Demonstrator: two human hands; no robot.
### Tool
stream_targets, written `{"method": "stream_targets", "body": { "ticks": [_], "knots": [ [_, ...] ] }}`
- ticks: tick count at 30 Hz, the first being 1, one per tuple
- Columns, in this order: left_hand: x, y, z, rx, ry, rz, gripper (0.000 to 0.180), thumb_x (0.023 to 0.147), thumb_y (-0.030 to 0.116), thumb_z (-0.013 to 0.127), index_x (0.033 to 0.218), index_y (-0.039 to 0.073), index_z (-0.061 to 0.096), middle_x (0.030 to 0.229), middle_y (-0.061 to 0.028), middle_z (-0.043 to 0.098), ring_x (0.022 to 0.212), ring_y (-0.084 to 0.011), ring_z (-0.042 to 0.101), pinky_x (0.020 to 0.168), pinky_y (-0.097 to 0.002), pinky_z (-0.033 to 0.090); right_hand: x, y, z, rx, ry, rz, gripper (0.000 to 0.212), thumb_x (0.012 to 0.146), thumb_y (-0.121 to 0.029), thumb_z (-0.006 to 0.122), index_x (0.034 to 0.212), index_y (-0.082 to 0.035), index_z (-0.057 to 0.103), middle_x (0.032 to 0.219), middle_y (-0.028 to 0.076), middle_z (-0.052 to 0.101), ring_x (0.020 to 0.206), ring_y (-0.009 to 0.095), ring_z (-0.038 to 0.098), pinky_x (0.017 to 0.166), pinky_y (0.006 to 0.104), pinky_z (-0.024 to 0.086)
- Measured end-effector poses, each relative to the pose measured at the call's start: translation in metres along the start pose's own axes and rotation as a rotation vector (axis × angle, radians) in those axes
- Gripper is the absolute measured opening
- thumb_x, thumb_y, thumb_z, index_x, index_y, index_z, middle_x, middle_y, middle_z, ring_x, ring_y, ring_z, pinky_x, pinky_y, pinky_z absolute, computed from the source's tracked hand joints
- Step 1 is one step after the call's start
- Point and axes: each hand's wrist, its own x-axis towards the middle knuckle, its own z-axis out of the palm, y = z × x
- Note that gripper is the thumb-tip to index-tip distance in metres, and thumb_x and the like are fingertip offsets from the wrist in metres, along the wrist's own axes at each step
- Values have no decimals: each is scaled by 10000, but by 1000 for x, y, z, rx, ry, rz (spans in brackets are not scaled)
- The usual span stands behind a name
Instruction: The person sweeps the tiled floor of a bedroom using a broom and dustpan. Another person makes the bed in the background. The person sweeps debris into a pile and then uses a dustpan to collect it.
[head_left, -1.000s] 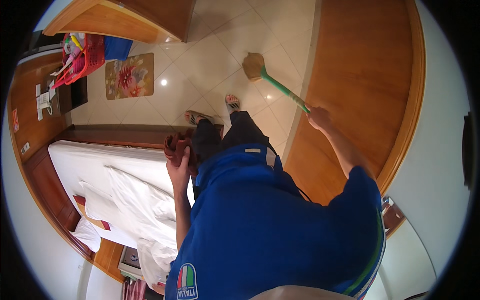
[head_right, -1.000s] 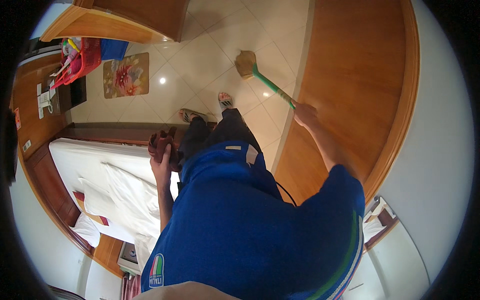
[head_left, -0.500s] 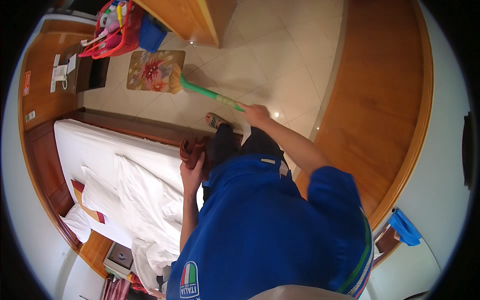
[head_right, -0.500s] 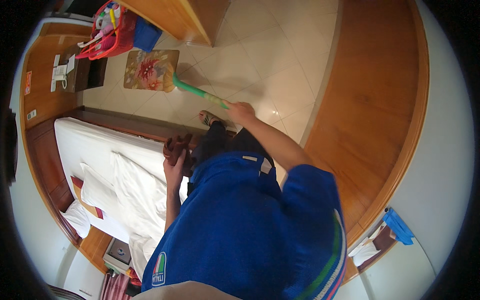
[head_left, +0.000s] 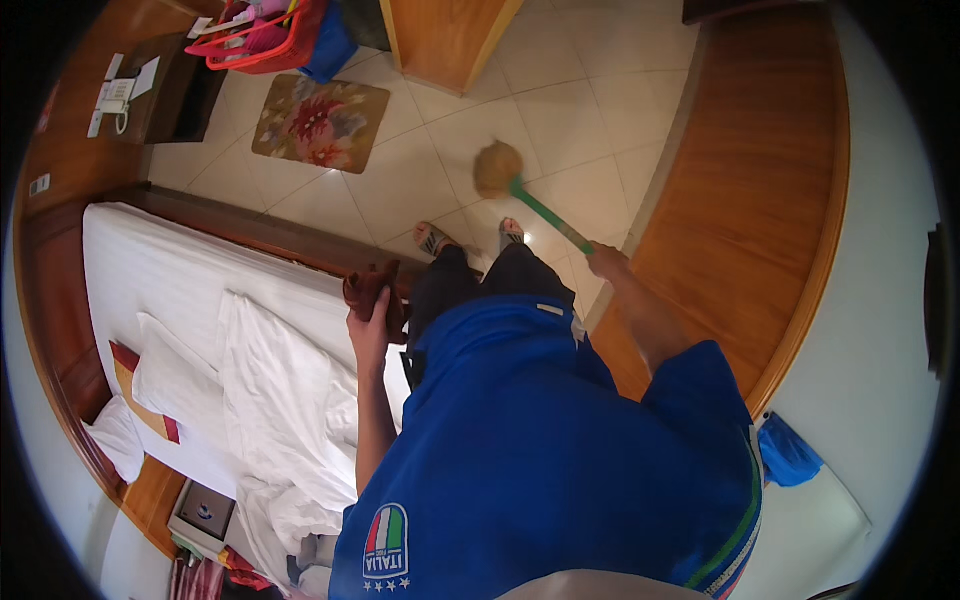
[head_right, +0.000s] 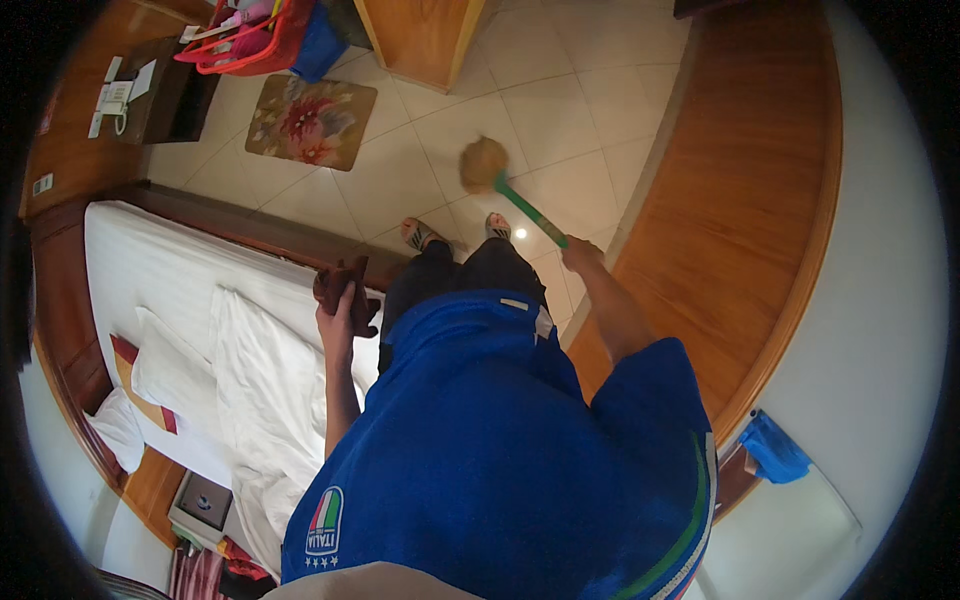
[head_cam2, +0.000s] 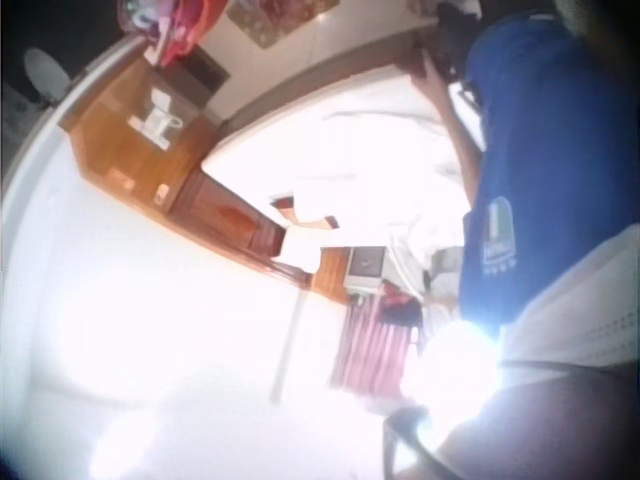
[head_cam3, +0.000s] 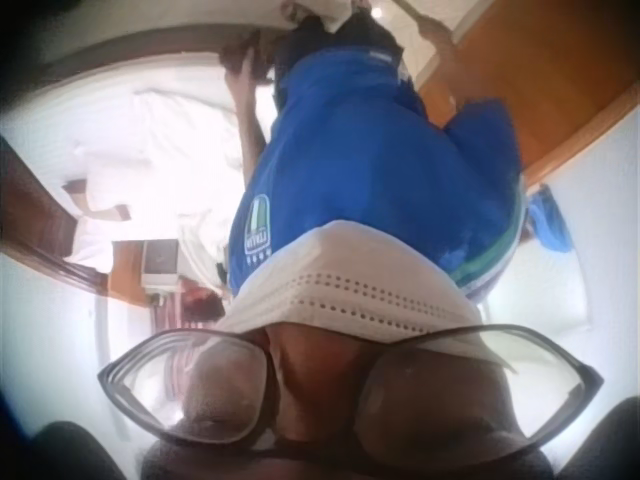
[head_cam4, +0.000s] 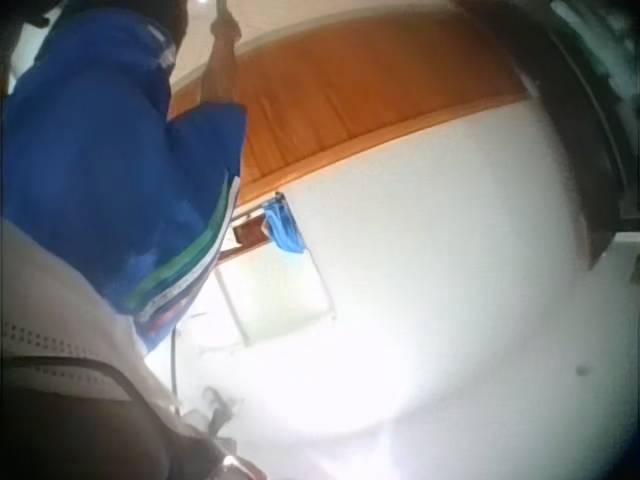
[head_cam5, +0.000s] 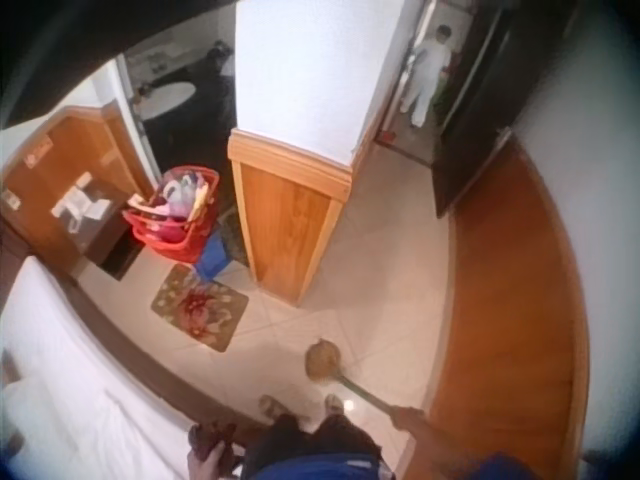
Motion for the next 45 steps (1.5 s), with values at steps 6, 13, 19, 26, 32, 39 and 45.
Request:
{"method": "stream_targets", "body": {
  "ticks": [6, 13, 19, 26, 32, 39, 45],
  "knots": [
    [31, 25, 22, -38, -113, 43, 394, 908, 224, 684, 1221, -7, 620, 1153, -82, 645, 1044, -155, 591, 919, -294, 456, -57, 67, -6, -74, 121, -17, 457, 989, -372, 452, 1443, -346, 405, 1032, 175, 688, 952, 381, 659, 828, 508, 514],
    [34, 43, 53, -1, -180, 126, 417, 907, 230, 681, 1226, -29, 608, 1180, -89, 636, 1081, -176, 581, 953, -295, 431, -84, -13, -80, -13, 198, -316, 509, 1001, -398, 446, 1475, -469, 276, 878, 165, 670, 841, 358, 659, 778, 488, 513],
    [17, 30, 48, 312, -74, 256, 525, 893, 280, 700, 1308, 4, 532, 1130, -80, 632, 993, -167, 618, 859, -301, 499, 74, -118, -39, 88, 389, -509, 463, 965, -305, 492, 1414, -388, 415, 868, 123, 681, 818, 312, 678, 713, 431, 531],
    [-54, 30, 128, 117, 25, 85, 484, 884, 302, 715, 1223, -16, 581, 1109, -100, 633, 970, -184, 631, 840, -307, 515, 106, 43, -11, 175, 159, -193, 417, 955, -215, 469, 1359, -311, 503, 1039, 93, 690, 946, 271, 687, 759, 414, 548],
    [-70, 25, 226, 266, -188, 238, 474, 900, 310, 696, 1234, -11, 598, 1142, -87, 634, 1057, -178, 587, 921, -298, 453, 63, 233, 9, 139, 8, 125, 398, 981, -200, 450, 1377, -245, 467, 1094, 61, 681, 1008, 260, 683, 739, 436, 573],
    [-69, 27, 288, 428, -284, 313, 448, 917, 306, 681, 1216, -19, 608, 1118, -85, 646, 1034, -159, 590, 916, -286, 448, -6, 345, 40, 89, 134, 33, 496, 1023, -354, 407, 1505, -321, 293, 974, 162, 685, 845, 324, 681, 701, 471, 542],
    [-83, 32, 321, 525, -327, 312, 441, 916, 328, 678, 1185, -18, 627, 1068, -85, 656, 997, -160, 601, 881, -289, 464, -43, 365, 47, 170, 92, -68, 487, 1033, -341, 365, 1501, -423, 258, 1005, 145, 667, 802, 351, 662, 712, 503, 535]
  ]
}}
